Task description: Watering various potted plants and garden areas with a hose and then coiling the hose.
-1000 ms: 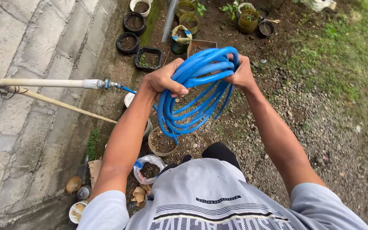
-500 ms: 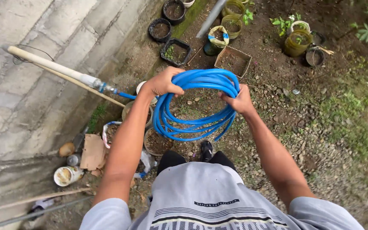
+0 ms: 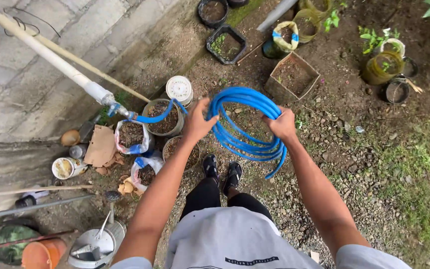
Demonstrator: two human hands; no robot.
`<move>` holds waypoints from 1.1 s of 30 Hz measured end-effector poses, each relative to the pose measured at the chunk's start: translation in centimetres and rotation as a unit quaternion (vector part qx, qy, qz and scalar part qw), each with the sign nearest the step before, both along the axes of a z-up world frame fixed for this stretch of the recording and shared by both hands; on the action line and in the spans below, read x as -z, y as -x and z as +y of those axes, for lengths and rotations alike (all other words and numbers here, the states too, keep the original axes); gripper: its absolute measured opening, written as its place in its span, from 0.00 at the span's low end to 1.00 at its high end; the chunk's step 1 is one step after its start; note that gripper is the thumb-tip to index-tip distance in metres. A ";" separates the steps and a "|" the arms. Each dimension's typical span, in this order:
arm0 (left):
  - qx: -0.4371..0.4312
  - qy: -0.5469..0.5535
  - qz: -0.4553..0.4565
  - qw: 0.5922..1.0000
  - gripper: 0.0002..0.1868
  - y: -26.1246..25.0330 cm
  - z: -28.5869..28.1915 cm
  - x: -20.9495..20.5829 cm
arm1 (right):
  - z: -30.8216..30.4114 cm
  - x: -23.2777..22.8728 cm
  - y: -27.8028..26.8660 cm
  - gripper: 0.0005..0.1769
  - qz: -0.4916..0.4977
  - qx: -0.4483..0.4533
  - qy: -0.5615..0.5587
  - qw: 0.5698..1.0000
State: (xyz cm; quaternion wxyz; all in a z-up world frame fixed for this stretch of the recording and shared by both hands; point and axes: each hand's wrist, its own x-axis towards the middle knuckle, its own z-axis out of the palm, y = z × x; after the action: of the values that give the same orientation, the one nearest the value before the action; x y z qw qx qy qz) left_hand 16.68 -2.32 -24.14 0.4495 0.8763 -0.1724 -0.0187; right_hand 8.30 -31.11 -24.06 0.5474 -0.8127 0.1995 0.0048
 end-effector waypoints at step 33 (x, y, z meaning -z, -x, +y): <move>-0.092 -0.006 0.376 0.922 0.14 11.4 12.7 21.3 | 21.3 37.0 3.2 0.38 0.183 -0.034 0.121 0.975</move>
State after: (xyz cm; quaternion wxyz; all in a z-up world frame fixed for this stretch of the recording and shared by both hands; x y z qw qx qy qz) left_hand 5.27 10.37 -45.43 0.4757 0.8195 0.0903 -0.3065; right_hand 5.09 -9.82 -61.05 0.3991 -0.8643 0.2680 0.1477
